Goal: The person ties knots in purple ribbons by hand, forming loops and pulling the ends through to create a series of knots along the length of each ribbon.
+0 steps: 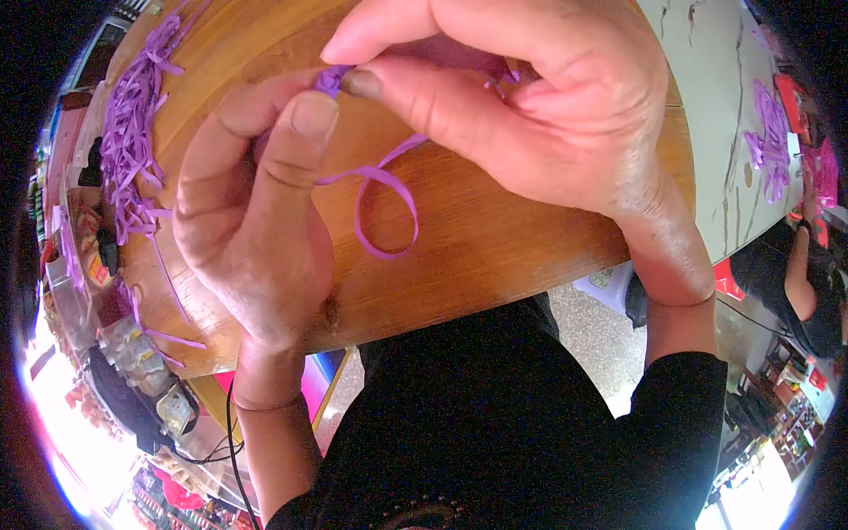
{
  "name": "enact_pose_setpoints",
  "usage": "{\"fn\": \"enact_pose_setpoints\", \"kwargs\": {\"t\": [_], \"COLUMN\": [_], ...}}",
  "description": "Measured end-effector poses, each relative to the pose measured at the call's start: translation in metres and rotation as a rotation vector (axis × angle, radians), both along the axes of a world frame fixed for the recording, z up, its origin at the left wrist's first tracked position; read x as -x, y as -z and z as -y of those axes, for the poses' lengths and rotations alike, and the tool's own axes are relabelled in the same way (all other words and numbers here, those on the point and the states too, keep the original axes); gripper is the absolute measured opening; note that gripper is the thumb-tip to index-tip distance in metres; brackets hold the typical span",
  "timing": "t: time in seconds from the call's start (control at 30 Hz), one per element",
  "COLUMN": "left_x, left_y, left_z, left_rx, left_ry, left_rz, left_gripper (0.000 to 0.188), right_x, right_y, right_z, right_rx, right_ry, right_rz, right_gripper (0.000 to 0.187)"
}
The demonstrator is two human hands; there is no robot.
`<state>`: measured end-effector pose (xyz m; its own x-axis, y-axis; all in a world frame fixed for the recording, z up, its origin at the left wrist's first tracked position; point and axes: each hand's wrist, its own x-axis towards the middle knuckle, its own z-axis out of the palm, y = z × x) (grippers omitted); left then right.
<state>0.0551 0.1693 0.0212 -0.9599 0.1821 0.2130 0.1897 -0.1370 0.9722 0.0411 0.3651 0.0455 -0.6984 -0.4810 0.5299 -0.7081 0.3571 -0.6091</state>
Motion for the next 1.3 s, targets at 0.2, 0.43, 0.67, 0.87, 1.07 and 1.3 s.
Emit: {"fn": "enact_pose_setpoints", "kwargs": {"t": [0.2, 0.43, 0.67, 0.87, 1.07, 1.3], "left_x": [-0.001, 0.004, 0.007, 0.006, 0.006, 0.004], "left_y": [0.005, 0.0, 0.004, 0.001, -0.004, 0.004], "left_z": [-0.001, 0.001, 0.001, -0.002, 0.001, 0.002], "left_rx": [0.159, 0.345, 0.227, 0.2, 0.336, 0.247], "left_ry": [-0.049, -0.074, -0.048, -0.032, -0.017, -0.013], "left_rz": [-0.276, -0.45, -0.443, -0.395, -0.478, -0.355], "left_gripper": [0.015, 0.018, 0.02, 0.018, 0.017, 0.013], "right_x": [-0.003, -0.003, -0.003, -0.01, -0.01, -0.008], "right_y": [-0.005, -0.007, -0.006, -0.023, -0.026, 0.002], "right_z": [0.002, 0.006, 0.009, 0.013, 0.012, 0.013], "right_rx": [0.048, 0.111, 0.173, 0.106, 0.035, 0.095], "right_ry": [0.016, 0.013, -0.001, 0.053, 0.112, 0.076], "right_rz": [0.021, 0.048, 0.084, 0.096, 0.115, -0.01], "right_gripper": [0.02, 0.021, 0.022, 0.021, 0.019, 0.02]}}
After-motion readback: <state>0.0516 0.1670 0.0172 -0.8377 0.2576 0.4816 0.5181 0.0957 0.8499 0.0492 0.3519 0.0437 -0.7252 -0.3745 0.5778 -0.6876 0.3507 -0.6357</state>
